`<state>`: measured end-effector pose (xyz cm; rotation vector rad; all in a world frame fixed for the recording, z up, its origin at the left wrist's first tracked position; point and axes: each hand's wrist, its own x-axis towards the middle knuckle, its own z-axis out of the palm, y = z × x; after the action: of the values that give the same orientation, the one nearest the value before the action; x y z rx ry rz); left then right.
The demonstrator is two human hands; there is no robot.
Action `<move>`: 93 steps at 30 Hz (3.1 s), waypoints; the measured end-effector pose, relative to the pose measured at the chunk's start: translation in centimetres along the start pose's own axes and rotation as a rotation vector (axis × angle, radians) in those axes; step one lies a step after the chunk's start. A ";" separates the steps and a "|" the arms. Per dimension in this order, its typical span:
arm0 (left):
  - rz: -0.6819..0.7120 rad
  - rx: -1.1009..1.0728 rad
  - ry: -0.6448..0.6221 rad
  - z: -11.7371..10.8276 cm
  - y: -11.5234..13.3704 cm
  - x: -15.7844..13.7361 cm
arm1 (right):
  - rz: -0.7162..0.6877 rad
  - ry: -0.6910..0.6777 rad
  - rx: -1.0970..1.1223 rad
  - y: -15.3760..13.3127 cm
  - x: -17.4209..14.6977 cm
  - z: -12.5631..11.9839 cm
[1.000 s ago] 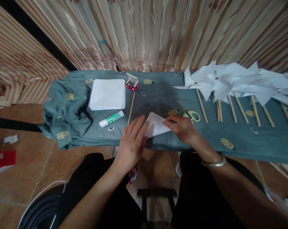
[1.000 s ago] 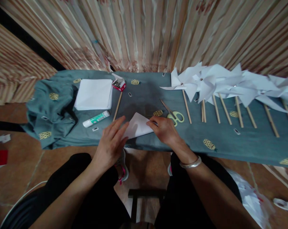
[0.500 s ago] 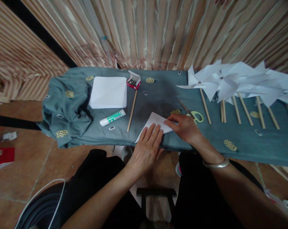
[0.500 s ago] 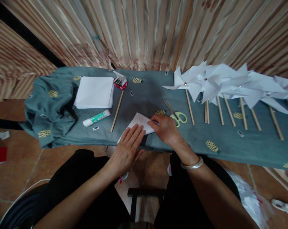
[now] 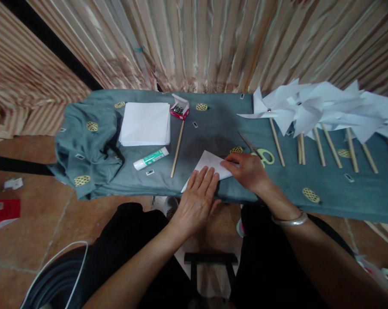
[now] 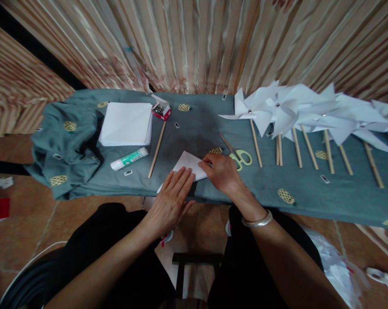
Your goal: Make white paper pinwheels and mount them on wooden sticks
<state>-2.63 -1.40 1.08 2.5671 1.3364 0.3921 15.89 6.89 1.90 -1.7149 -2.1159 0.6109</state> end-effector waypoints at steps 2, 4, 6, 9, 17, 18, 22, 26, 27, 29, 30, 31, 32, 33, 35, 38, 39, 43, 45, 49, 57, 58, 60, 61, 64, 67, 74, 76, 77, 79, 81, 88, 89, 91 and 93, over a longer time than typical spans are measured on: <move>-0.002 0.008 0.002 0.1 0.0 0.0 | 0.013 -0.007 -0.004 -0.1 0.0 0.0; -0.004 0.018 0.011 0.2 0.0 0.0 | 0.016 -0.008 -0.001 -0.1 0.1 0.0; -0.008 0.021 0.019 0.2 0.1 0.0 | 0.016 -0.007 0.005 -0.1 0.1 -0.1; -0.005 0.014 0.014 0.1 0.0 0.1 | 0.024 -0.017 0.003 -0.1 0.2 -0.1; -0.034 -0.020 -0.014 0.0 0.0 0.1 | 0.054 -0.051 -0.036 -0.4 0.3 -0.2; -0.036 -0.024 -0.014 0.0 0.0 0.1 | 0.053 -0.048 -0.037 -0.4 0.3 -0.1; -0.051 -0.041 -0.022 0.2 -0.1 0.3 | 0.054 -0.033 -0.049 -0.4 0.3 -0.1; -0.052 -0.028 -0.009 0.3 -0.2 0.5 | 0.026 -0.011 -0.094 -0.4 0.1 0.0; -0.048 -0.021 -0.002 0.3 -0.3 0.5 | 0.017 -0.002 -0.105 -0.4 0.1 0.1; -0.040 -0.013 0.007 0.3 -0.3 0.5 | -0.012 0.025 -0.116 -0.4 -0.2 0.3; -0.038 -0.012 0.008 0.4 -0.3 0.5 | -0.035 0.049 -0.115 -0.3 -0.4 0.4; -0.036 -0.013 0.008 0.4 -0.3 0.4 | -0.064 0.082 -0.112 -0.3 -0.6 0.5; -0.036 -0.014 0.007 0.5 -0.4 0.4 | -0.101 0.124 -0.107 -0.2 -0.9 0.6; -0.036 -0.014 0.005 0.5 -0.3 0.4 | -0.141 0.171 -0.103 -0.1 -1.2 0.8; -0.035 -0.007 -0.003 0.6 -0.3 0.3 | -0.214 0.254 -0.099 0.0 -1.9 1.1; -0.028 0.023 -0.016 0.8 -0.2 0.1 | -0.256 0.296 -0.098 0.1 -3.0 1.8; -0.027 0.035 -0.019 0.9 -0.2 0.1 | -0.252 0.293 -0.096 0.1 -3.2 2.0; -0.022 0.070 -0.023 1.1 -0.2 0.1 | -0.217 0.269 -0.081 0.0 -3.9 2.9; -0.017 0.082 -0.029 1.1 -0.2 0.0 | -0.204 0.269 -0.074 0.2 -4.0 3.2; 0.010 0.109 -0.032 1.2 -0.4 -0.3 | -0.187 0.263 -0.064 0.8 -4.2 3.2; 0.013 0.134 0.006 1.6 -1.4 -2.5 | -0.142 0.289 -0.130 3.3 -5.1 1.0; 0.010 0.133 0.006 1.5 -1.5 -2.9 | -0.129 0.290 -0.136 3.6 -5.2 0.7; 0.014 0.133 0.005 1.3 -1.6 -3.6 | -0.103 0.291 -0.142 4.1 -5.4 0.3; 0.013 0.133 0.003 1.1 -1.7 -4.0 | -0.094 0.291 -0.142 4.3 -5.4 0.2; 0.013 0.124 0.011 0.7 -1.9 -5.1 | -0.084 0.299 -0.139 4.7 -5.4 0.1; 0.018 0.139 0.039 0.6 -2.0 -6.1 | -0.075 0.318 -0.139 4.9 -5.4 0.4; -0.061 0.186 0.115 0.4 -1.9 -8.6 | -0.137 0.361 -0.082 5.8 -5.4 0.1; -0.107 0.129 0.147 -0.3 -1.8 -8.9 | -0.147 0.390 -0.063 5.7 -5.3 -0.2; -0.147 0.079 0.164 -0.7 -1.7 -8.9 | -0.157 0.392 -0.050 5.5 -5.2 -0.3; -0.266 -0.063 0.194 -1.5 -1.6 -8.5 | -0.185 0.366 -0.019 4.9 -5.0 -0.3; -0.402 -0.227 0.229 -2.1 -1.5 -7.8 | -0.213 0.305 0.000 4.3 -4.7 -0.1; -0.707 -0.629 0.324 -2.2 -1.7 -5.6 | -0.214 0.182 0.110 3.1 -4.1 0.3; -0.724 -0.669 0.335 -2.1 -1.8 -5.5 | -0.211 0.175 0.148 3.1 -4.2 0.2; -0.763 -0.769 0.364 -2.1 -1.8 -5.4 | -0.221 0.159 0.228 3.1 -4.4 -0.1; -0.809 -0.899 0.392 -2.1 -1.7 -5.2 | -0.231 0.146 0.296 3.1 -4.6 -0.5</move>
<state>-7.46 -4.58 1.79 1.1528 1.6525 1.0428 19.67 2.98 0.66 -1.2949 -1.9702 0.6693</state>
